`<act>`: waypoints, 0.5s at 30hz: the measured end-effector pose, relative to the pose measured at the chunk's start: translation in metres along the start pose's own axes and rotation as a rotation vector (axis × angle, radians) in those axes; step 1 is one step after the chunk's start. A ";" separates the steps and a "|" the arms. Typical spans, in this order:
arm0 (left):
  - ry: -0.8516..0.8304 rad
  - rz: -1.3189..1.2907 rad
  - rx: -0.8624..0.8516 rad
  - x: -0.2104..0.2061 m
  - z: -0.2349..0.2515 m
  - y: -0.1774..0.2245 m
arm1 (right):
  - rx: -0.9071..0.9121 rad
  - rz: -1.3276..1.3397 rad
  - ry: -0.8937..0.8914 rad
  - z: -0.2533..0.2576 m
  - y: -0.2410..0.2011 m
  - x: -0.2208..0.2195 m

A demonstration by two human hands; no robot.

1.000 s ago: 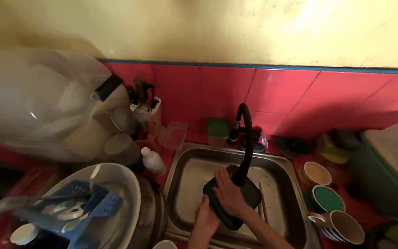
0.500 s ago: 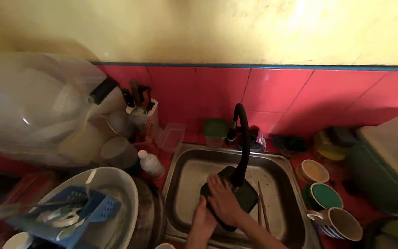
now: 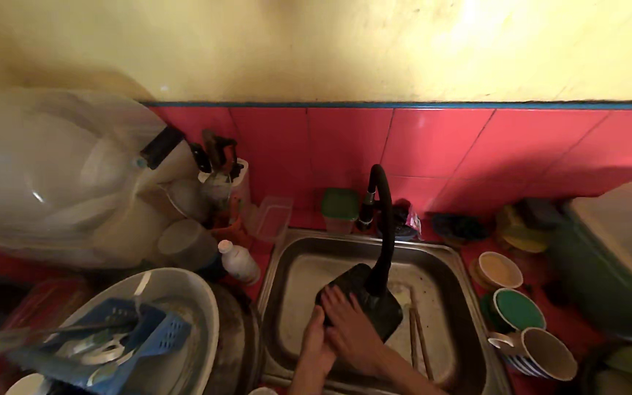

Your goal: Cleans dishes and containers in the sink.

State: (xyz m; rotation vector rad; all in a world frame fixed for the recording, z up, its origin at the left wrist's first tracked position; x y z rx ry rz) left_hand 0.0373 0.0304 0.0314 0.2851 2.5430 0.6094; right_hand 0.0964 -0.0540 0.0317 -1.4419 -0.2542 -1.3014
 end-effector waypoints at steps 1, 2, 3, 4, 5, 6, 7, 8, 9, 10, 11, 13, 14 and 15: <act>0.004 0.014 -0.022 0.005 0.001 0.008 | 0.057 0.026 -0.020 -0.009 -0.004 -0.003; 0.005 0.015 -0.032 0.011 0.001 0.014 | 0.053 0.031 -0.047 -0.017 0.001 -0.003; 0.015 0.011 -0.035 0.017 0.001 0.016 | -0.006 0.011 -0.071 -0.024 0.014 -0.001; 0.032 0.006 -0.023 0.024 0.000 0.017 | -0.105 -0.015 -0.091 -0.028 0.031 0.002; 0.054 0.013 -0.004 0.028 -0.003 0.018 | -0.226 -0.057 -0.127 -0.029 0.049 0.010; 0.078 0.019 0.014 0.029 -0.006 0.018 | -0.344 -0.081 -0.166 -0.027 0.065 0.022; 0.102 0.019 0.032 0.028 -0.009 0.017 | -0.440 -0.079 -0.166 -0.024 0.076 0.038; 0.121 0.009 0.057 0.026 -0.013 0.014 | -0.510 -0.057 -0.139 -0.021 0.083 0.053; 0.124 0.000 0.088 0.024 -0.014 0.008 | -0.563 -0.022 -0.106 -0.018 0.086 0.068; 0.110 -0.003 0.122 0.023 -0.012 0.001 | -0.607 0.019 -0.068 -0.014 0.087 0.083; 0.089 0.008 0.156 0.021 -0.010 -0.008 | -0.654 0.068 -0.059 -0.010 0.084 0.099; 0.044 0.094 0.215 0.013 0.000 -0.029 | -0.665 0.133 -0.028 -0.002 0.074 0.128; 0.011 0.153 0.236 0.009 0.006 -0.040 | -0.640 0.122 -0.001 0.001 0.067 0.142; -0.028 0.212 0.252 0.006 0.013 -0.052 | -0.606 0.095 0.032 0.003 0.060 0.154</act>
Point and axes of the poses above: each hand's wrist, its own z-axis towards the middle knuckle, its own x-axis out of the back of the hand, y = z × x, the point moved 4 cm from there along z, towards the middle knuckle, and after that the axes turned 9 degrees about y, right-handed, at the moved point
